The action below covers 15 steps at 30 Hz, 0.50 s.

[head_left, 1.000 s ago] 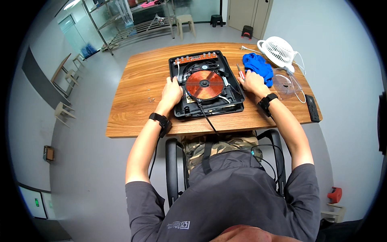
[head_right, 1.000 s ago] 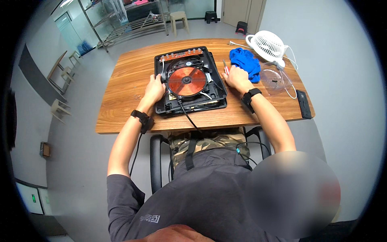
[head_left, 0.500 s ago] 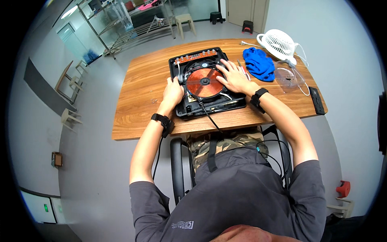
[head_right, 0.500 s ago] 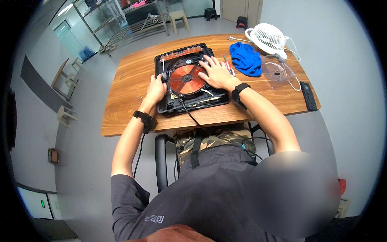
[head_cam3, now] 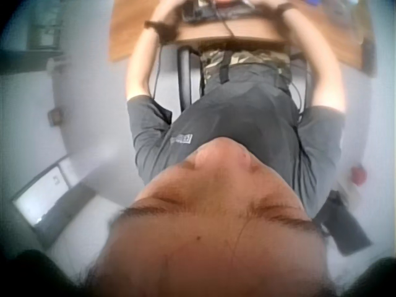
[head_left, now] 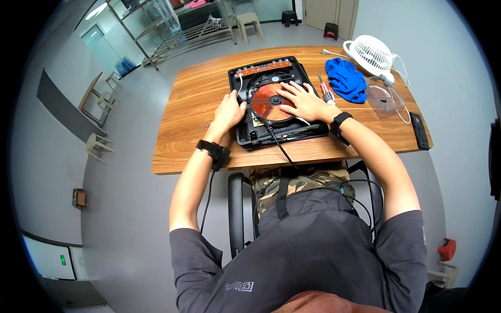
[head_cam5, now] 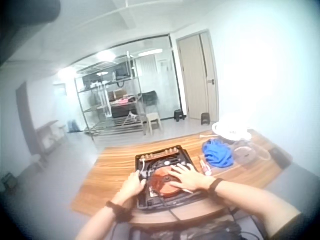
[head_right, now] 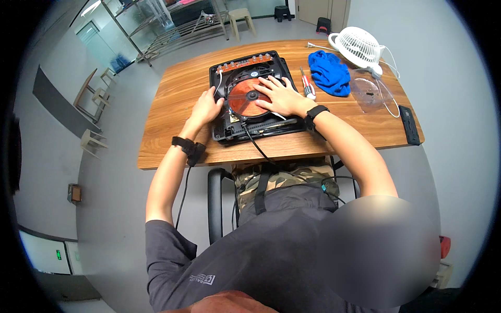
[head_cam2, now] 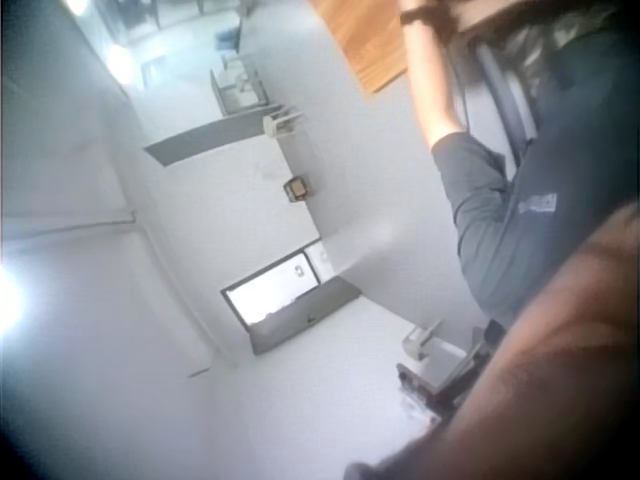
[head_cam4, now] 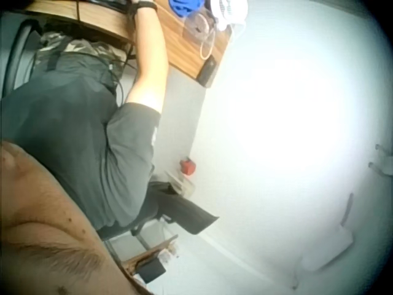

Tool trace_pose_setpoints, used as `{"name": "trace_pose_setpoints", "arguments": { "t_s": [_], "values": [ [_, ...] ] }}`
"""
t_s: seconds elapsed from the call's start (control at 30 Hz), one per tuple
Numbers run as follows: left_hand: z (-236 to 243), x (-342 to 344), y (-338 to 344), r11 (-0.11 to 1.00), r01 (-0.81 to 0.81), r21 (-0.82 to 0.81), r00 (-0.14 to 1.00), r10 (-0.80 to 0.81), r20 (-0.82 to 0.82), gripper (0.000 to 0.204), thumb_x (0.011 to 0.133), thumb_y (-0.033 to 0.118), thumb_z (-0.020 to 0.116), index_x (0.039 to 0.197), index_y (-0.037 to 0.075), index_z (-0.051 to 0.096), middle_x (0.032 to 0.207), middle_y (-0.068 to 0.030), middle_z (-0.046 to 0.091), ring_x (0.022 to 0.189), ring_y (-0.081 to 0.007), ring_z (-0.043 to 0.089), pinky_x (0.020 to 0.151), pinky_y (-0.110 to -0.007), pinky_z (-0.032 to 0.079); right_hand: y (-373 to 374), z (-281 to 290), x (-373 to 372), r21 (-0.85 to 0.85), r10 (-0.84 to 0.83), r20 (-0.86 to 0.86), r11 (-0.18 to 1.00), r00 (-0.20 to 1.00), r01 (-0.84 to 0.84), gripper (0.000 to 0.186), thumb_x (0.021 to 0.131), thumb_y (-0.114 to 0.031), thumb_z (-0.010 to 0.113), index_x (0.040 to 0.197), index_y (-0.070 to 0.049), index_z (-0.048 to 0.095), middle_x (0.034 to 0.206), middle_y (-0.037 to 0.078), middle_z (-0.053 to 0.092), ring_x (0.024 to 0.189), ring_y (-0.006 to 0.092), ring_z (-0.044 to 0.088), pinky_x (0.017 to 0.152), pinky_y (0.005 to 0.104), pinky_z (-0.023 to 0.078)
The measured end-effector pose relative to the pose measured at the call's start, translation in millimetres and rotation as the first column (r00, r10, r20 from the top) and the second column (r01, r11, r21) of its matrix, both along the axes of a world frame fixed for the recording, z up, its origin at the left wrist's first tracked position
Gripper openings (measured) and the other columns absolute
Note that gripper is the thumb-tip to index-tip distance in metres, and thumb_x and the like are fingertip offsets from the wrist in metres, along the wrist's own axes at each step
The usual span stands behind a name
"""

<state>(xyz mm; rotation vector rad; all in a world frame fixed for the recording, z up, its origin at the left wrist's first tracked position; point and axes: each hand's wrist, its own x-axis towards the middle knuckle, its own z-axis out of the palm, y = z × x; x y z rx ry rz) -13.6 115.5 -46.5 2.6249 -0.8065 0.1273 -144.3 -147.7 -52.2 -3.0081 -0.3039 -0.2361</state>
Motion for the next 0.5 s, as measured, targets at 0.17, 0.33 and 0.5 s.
{"name": "trace_pose_setpoints", "arguments": {
  "t_s": [0.17, 0.33, 0.5],
  "values": [
    [22, -4, 25, 0.993, 0.114, -0.031, 0.993, -0.113, 0.011, 0.047, 0.094, 0.033, 0.060, 0.128, 0.001, 0.060, 0.125, -0.0233, 0.062, 0.117, -0.0384, 0.060, 0.100, -0.046, 0.048, 3, 1, -2, 0.024, 0.005, 0.018, 1.000, 1.000, -0.005, 0.068, 0.101, -0.057, 0.039, 0.156, -0.018, 0.031, 0.162, 0.014, 0.026, 0.151, 0.0332, 0.020, 0.118, 0.0607, 0.013],
    [38, -11, 58, 0.945, 0.245, -0.216, 0.967, -0.254, -0.016, 0.031, 0.091, 0.011, 0.062, 0.119, -0.002, 0.064, 0.108, -0.0187, 0.066, 0.096, -0.0294, 0.069, 0.087, -0.038, 0.054, 3, 0, -3, 0.012, 0.000, 0.025, 1.000, 1.000, -0.001, 0.067, 0.101, -0.056, 0.041, 0.156, -0.018, 0.032, 0.162, 0.014, 0.027, 0.151, 0.0326, 0.021, 0.118, 0.0605, 0.014],
    [38, -24, 72, 0.923, 0.378, -0.074, 0.924, -0.381, -0.032, 0.034, 0.087, 0.014, 0.068, 0.118, 0.001, 0.066, 0.106, -0.0187, 0.067, 0.100, -0.0292, 0.068, 0.090, -0.040, 0.054, 1, 1, -2, 0.025, -0.008, -0.002, 1.000, 1.000, 0.009, 0.069, 0.100, -0.057, 0.041, 0.156, -0.019, 0.030, 0.163, 0.014, 0.025, 0.152, 0.0315, 0.018, 0.118, 0.0619, 0.011]
  ]
}}
